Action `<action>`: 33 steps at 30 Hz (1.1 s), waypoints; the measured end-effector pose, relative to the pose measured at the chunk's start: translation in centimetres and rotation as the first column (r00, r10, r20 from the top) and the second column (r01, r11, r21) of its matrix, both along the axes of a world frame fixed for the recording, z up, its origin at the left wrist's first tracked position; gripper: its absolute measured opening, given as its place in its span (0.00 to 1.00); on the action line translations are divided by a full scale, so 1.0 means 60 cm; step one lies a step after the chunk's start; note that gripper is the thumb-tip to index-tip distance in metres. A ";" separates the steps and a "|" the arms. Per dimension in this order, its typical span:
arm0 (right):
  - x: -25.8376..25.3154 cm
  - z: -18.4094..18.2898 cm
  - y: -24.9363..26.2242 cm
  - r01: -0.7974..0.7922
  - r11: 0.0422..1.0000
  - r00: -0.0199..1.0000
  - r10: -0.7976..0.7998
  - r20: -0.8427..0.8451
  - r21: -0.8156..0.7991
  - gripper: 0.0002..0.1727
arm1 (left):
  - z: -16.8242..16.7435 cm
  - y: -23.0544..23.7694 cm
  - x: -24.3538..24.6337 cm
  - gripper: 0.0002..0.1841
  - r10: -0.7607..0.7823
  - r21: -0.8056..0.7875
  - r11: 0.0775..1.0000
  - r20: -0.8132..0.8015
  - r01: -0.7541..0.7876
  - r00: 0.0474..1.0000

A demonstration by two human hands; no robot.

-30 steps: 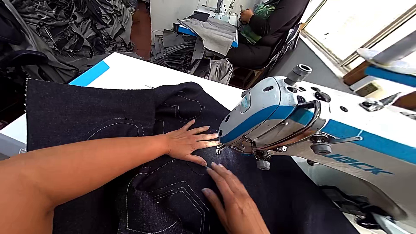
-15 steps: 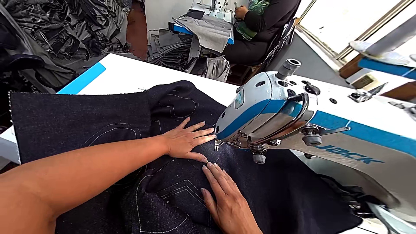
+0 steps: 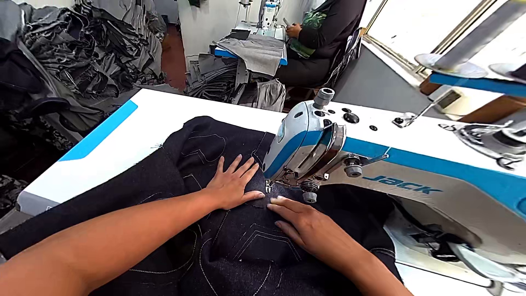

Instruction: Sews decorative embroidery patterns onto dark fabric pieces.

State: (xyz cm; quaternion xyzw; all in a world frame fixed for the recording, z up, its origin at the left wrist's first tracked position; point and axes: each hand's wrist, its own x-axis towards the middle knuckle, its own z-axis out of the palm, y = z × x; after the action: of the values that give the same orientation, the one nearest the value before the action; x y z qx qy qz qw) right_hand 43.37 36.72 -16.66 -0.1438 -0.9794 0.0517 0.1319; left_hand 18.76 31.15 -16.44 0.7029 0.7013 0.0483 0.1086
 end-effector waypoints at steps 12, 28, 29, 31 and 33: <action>-0.118 -0.014 -0.165 0.481 0.870 0.876 -0.473 0.091 -0.113 0.39 | -0.019 0.077 -0.083 0.36 -0.708 0.210 0.683 -0.050 0.700 0.705; -0.058 -0.041 -0.077 0.204 0.979 0.971 -0.204 -0.124 -0.009 0.27 | -0.012 0.046 -0.059 0.38 -0.431 0.140 0.891 -0.046 0.433 0.901; -0.053 -0.044 -0.065 0.169 0.986 0.974 -0.166 -0.156 0.006 0.25 | -0.011 0.038 -0.052 0.39 -0.379 0.133 0.915 -0.039 0.380 0.925; -0.040 -0.044 -0.036 0.079 0.996 0.980 -0.073 -0.183 0.028 0.23 | -0.013 0.021 -0.035 0.40 -0.249 0.134 0.959 -0.027 0.250 0.968; -0.023 -0.043 0.004 -0.066 0.996 0.977 0.076 -0.200 0.054 0.22 | -0.014 0.002 -0.009 0.41 -0.087 0.112 0.990 -0.036 0.091 0.996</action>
State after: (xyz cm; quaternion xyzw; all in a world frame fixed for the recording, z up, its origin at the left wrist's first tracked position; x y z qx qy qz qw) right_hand 42.00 36.99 -19.24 -0.0996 -0.9664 0.0476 0.2320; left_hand 18.20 31.26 -17.27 0.7392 0.6670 0.0721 0.0596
